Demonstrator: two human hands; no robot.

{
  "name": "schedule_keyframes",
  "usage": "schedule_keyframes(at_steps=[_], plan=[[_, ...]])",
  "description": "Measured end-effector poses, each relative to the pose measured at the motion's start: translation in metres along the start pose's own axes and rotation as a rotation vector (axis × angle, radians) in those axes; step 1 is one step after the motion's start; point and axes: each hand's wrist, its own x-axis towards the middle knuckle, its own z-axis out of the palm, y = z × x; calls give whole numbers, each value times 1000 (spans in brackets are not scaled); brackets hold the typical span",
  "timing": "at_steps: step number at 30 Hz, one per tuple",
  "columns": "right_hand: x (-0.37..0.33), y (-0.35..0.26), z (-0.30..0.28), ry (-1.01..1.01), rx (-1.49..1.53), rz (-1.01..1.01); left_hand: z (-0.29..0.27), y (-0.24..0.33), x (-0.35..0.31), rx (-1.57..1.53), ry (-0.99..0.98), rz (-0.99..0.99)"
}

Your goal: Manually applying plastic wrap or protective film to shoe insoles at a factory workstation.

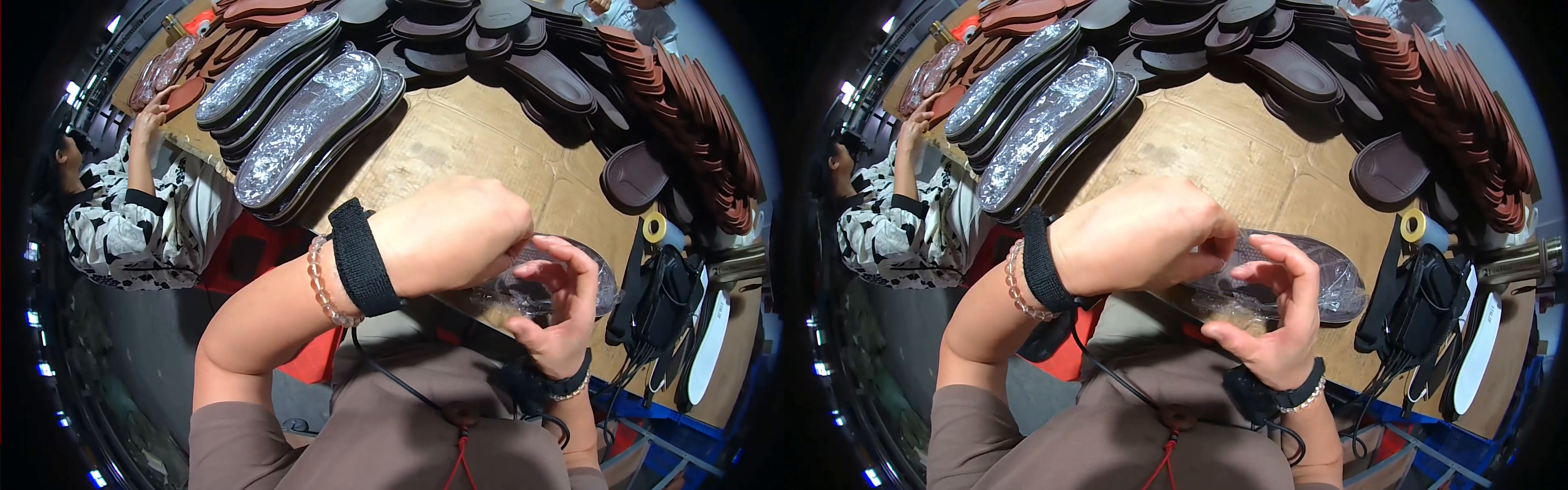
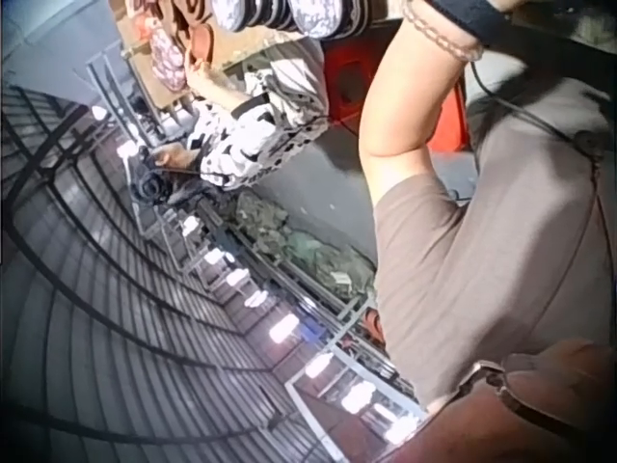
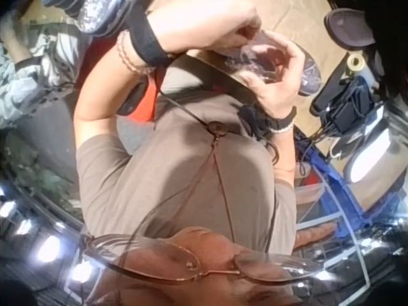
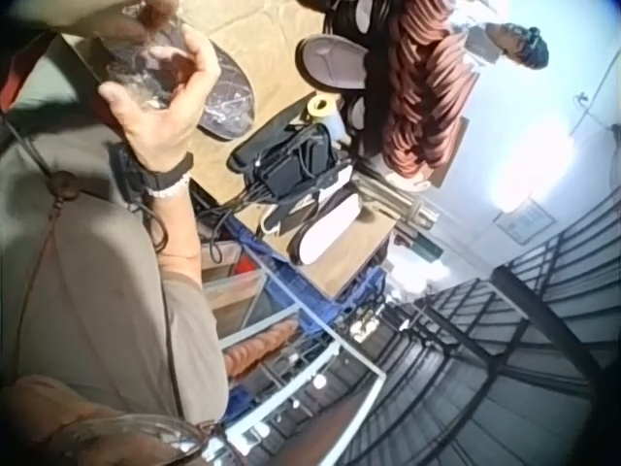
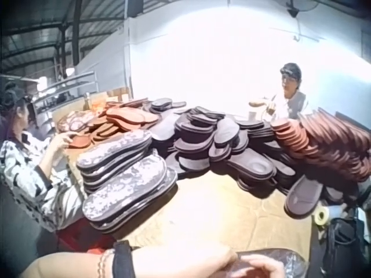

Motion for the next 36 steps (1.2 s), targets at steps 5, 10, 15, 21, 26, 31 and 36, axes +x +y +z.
schedule_keyframes(at_steps=[5,10,15,21,26,31,36], plan=[[9,-14,-21,-261,-573,46,2,-5,-3,-20,34,7],[7,-17,-18,-298,-611,-40,6,-2,-5,-17,83,13],[17,-24,-14,-326,-533,-150,7,-3,-7,-27,91,2],[23,-26,-12,-342,-577,-217,11,-3,-8,-32,107,20],[20,-25,-11,-291,-543,-125,15,-3,-9,-58,135,43],[23,-26,-13,-315,-492,-169,17,4,-10,-69,133,46],[20,-20,-8,-197,-537,-231,30,0,-9,-105,263,136]])
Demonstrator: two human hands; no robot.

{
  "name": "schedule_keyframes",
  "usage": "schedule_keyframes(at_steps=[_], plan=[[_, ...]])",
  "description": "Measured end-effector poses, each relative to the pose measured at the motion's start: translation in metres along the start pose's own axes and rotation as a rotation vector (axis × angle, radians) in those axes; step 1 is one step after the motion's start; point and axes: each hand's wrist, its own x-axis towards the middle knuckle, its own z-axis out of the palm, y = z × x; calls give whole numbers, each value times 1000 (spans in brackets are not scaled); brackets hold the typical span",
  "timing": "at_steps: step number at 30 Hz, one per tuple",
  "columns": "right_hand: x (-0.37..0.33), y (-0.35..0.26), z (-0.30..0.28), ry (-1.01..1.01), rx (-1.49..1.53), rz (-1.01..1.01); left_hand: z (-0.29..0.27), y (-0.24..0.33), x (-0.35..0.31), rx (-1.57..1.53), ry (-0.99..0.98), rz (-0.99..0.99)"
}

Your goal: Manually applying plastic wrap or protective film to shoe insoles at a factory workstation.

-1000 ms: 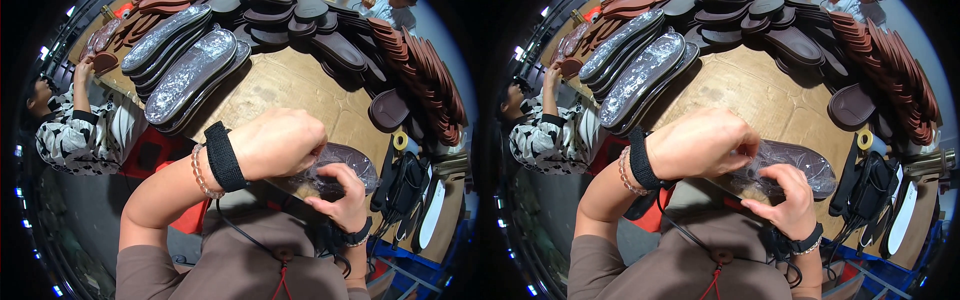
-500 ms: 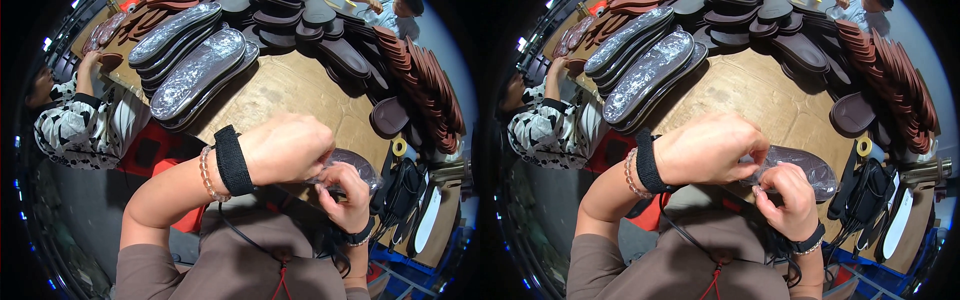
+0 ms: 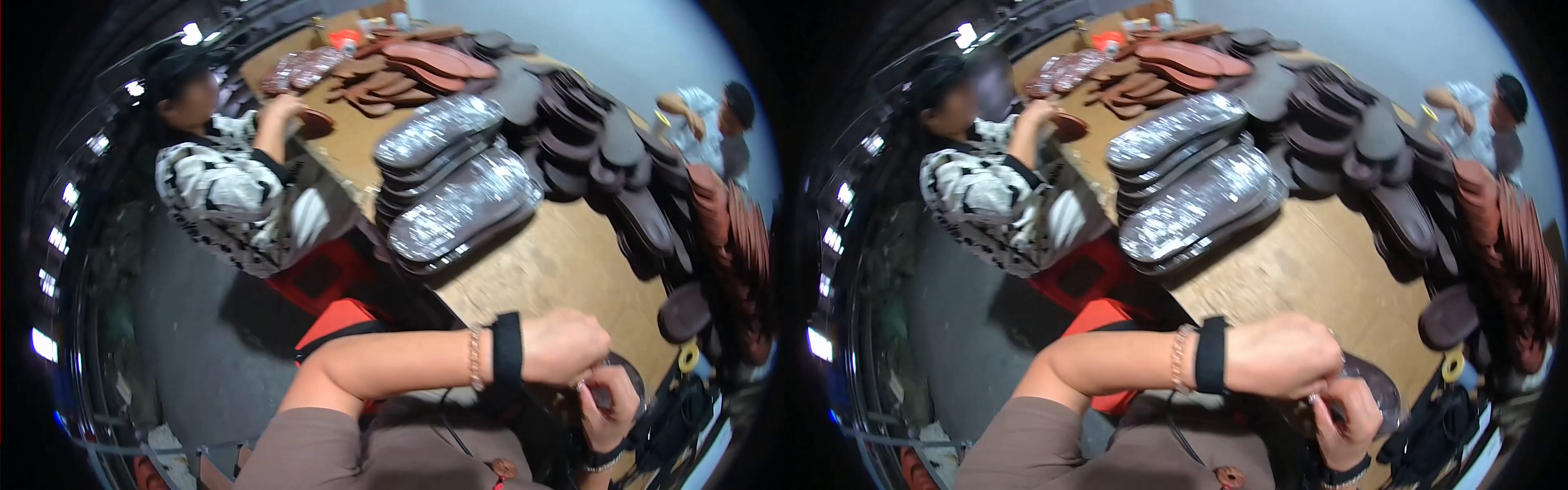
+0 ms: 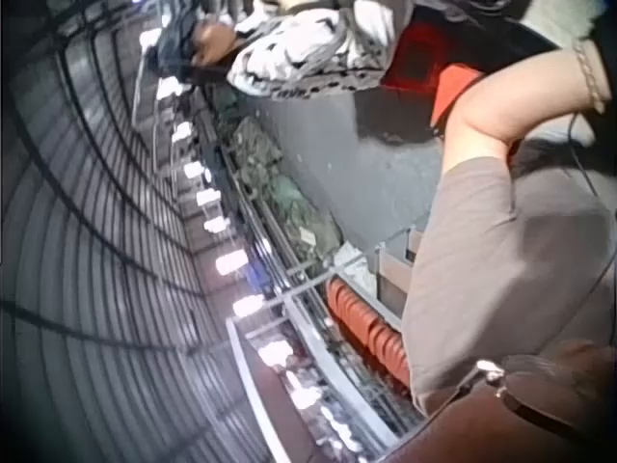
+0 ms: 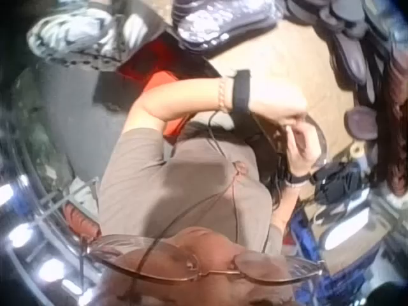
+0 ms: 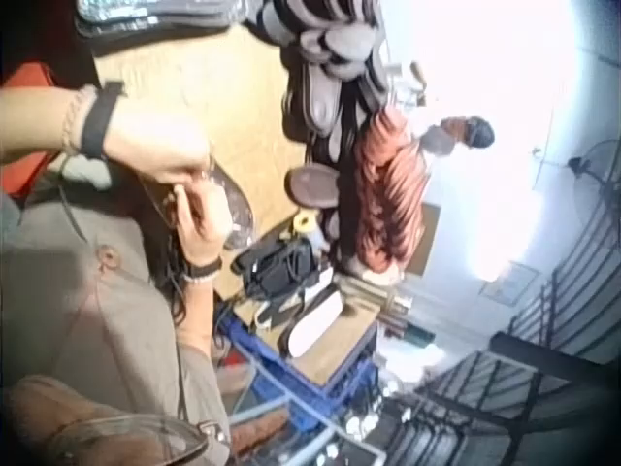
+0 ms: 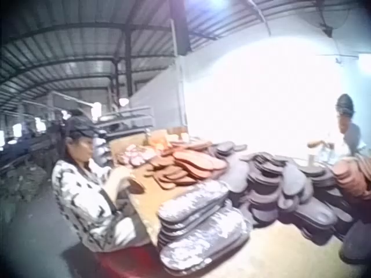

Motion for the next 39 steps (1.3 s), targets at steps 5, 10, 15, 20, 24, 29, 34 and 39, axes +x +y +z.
schedule_keyframes(at_steps=[5,10,15,20,24,29,34,39], plan=[[-4,19,8,34,21,41,6,-3,0,12,-7,-49],[-19,46,-5,-143,200,79,14,-3,5,4,9,-15],[-17,61,2,-89,175,133,52,-48,32,-13,-15,-27],[-9,47,2,-99,138,91,17,-11,6,-20,-31,-65],[-10,37,5,-99,123,109,29,-22,10,24,-64,16],[-20,65,5,-85,266,255,28,-4,20,118,-20,180],[10,20,6,-182,179,176,-6,-8,-6,66,-196,31],[19,11,-15,-242,110,181,-11,-17,3,-56,-222,-3]])
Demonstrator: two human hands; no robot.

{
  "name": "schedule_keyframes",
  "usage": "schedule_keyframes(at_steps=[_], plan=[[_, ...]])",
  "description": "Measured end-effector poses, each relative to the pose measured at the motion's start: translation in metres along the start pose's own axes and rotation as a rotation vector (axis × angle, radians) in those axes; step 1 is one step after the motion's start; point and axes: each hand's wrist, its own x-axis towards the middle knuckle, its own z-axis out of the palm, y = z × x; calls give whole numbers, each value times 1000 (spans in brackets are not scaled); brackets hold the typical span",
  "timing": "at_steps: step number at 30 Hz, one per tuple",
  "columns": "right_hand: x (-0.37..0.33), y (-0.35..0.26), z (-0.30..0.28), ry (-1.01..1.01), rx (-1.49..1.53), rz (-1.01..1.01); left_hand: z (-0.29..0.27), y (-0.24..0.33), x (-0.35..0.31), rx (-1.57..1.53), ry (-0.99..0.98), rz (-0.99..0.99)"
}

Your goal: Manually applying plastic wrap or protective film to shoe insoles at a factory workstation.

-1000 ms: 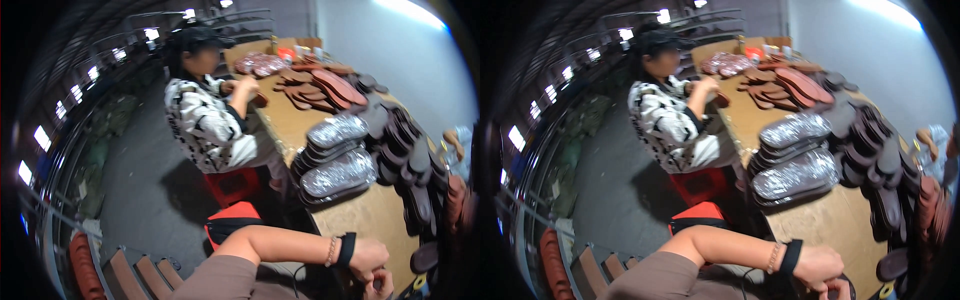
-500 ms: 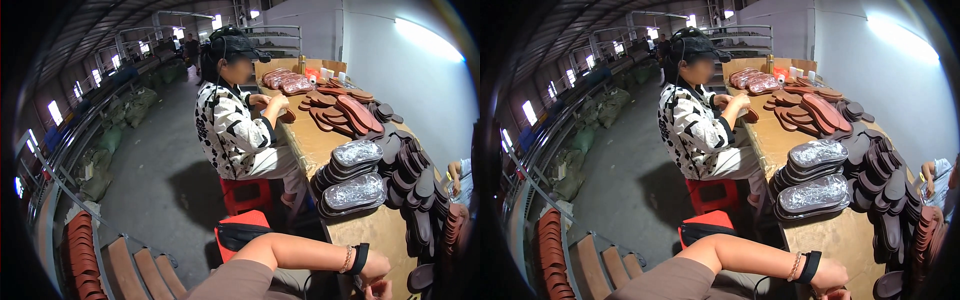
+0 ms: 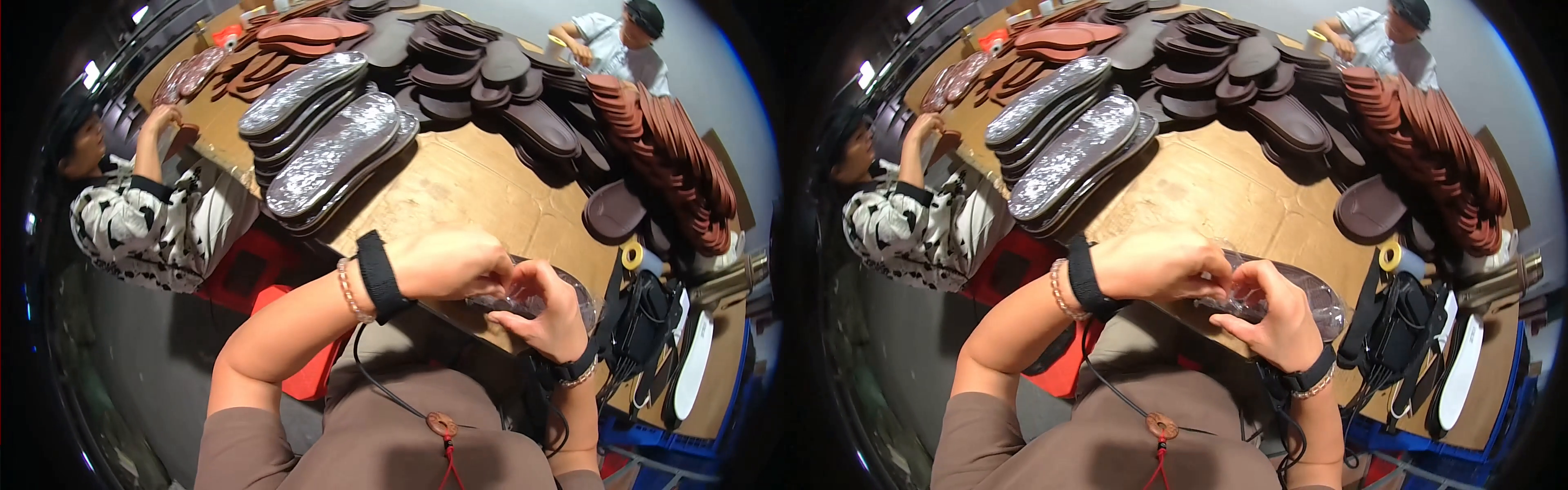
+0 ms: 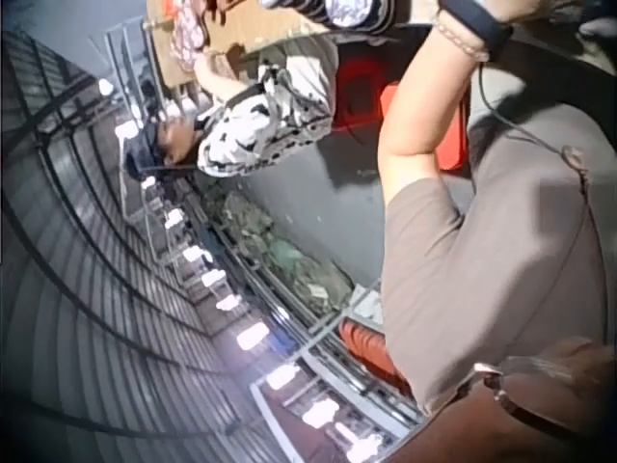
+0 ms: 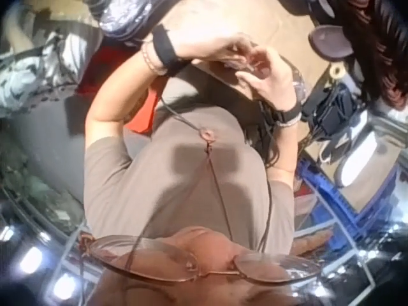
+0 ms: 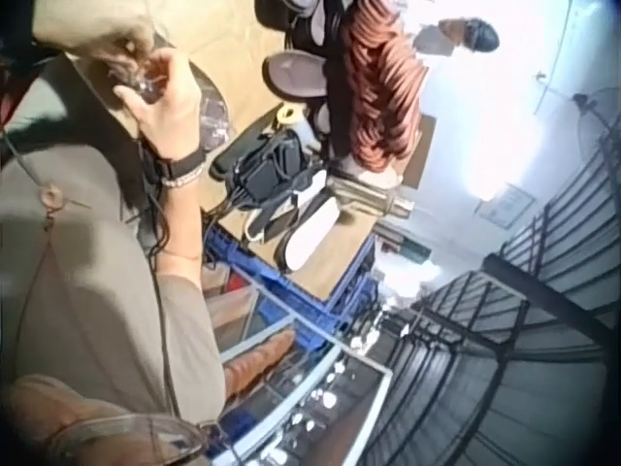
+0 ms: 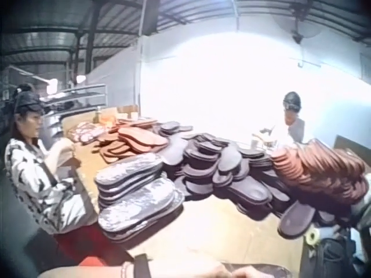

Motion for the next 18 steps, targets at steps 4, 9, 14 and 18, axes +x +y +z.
schedule_keyframes(at_steps=[4,9,14,18], plan=[[-4,7,-3,-113,-109,-26,0,-3,2,9,4,-9],[-1,7,11,-112,-281,-40,3,2,0,16,30,-5],[2,14,22,-43,-204,58,2,8,-2,47,45,49],[5,3,13,-37,-246,54,-2,7,-7,92,81,46]])
